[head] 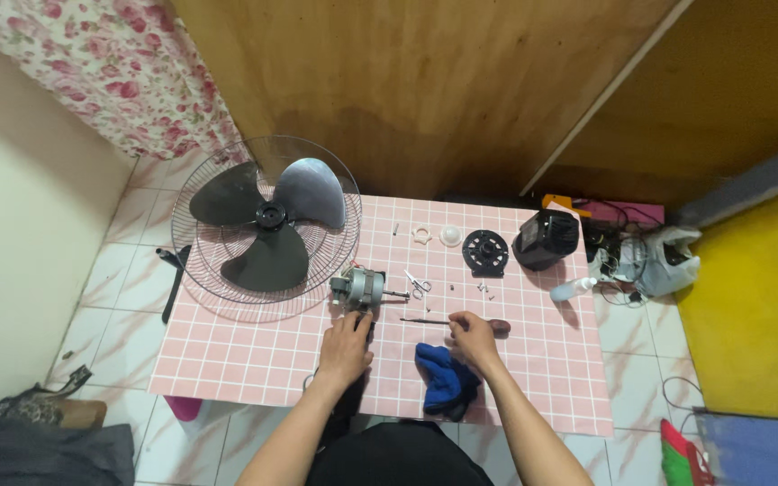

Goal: The person disassembles a fan motor, removes screws, and manipulates internal components using a screwdriver and hands. They place removed parts on the table and continue adjusting the motor housing.

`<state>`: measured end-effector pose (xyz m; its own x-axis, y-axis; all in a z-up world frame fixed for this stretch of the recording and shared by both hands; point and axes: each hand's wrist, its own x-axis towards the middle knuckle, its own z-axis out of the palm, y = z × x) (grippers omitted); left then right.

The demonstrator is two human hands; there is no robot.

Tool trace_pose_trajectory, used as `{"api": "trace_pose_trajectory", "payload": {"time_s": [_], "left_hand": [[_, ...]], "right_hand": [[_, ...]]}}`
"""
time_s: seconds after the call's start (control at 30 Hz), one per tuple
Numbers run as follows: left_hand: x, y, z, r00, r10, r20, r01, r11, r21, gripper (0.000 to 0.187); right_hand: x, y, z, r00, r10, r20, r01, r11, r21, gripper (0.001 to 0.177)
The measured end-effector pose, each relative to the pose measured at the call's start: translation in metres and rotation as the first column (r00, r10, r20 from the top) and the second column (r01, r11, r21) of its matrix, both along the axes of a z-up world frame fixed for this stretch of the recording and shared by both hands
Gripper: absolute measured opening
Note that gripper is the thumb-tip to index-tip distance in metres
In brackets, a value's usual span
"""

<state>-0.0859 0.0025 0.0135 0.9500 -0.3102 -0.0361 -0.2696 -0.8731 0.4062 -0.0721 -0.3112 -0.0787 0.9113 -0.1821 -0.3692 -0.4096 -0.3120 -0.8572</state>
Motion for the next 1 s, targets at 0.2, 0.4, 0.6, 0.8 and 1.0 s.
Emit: {"api": "trace_pose_trajectory", "payload": {"time_s": [0.2,0.4,0.6,0.8,1.0], "left_hand": [[0.007,-0.011,-0.013,0.990,0.039,0.132,-0.046,0.998,0.049,0.062],[0.005,-0.019,-0.012,0.989,0.088,0.116,-0.100,0.990,0.104,0.056],[0.003,-0.022,-0.018,0.983,0.111,0.149,-0.128,0.986,0.108,0.051],[0.004,-0.021,-0.019,0.981,0.104,0.162,-0.128,0.982,0.143,0.047],[0.006,-0.022,-0.018,0.977,0.081,0.195,-0.112,0.982,0.154,0.043]], "right_hand": [[0.049,-0.017,-0.015,0.996,0.056,0.067,-0.028,0.931,-0.363,0.026],[0.078,-0.019,-0.010,0.983,0.160,0.089,-0.097,0.867,-0.489,0.028],[0.085,-0.014,-0.013,0.979,0.186,0.085,-0.121,0.862,-0.493,0.024],[0.084,-0.013,-0.018,0.962,0.243,0.124,-0.143,0.835,-0.531,0.016],[0.081,-0.008,-0.014,0.950,0.300,0.080,-0.220,0.832,-0.510,0.015]]}}
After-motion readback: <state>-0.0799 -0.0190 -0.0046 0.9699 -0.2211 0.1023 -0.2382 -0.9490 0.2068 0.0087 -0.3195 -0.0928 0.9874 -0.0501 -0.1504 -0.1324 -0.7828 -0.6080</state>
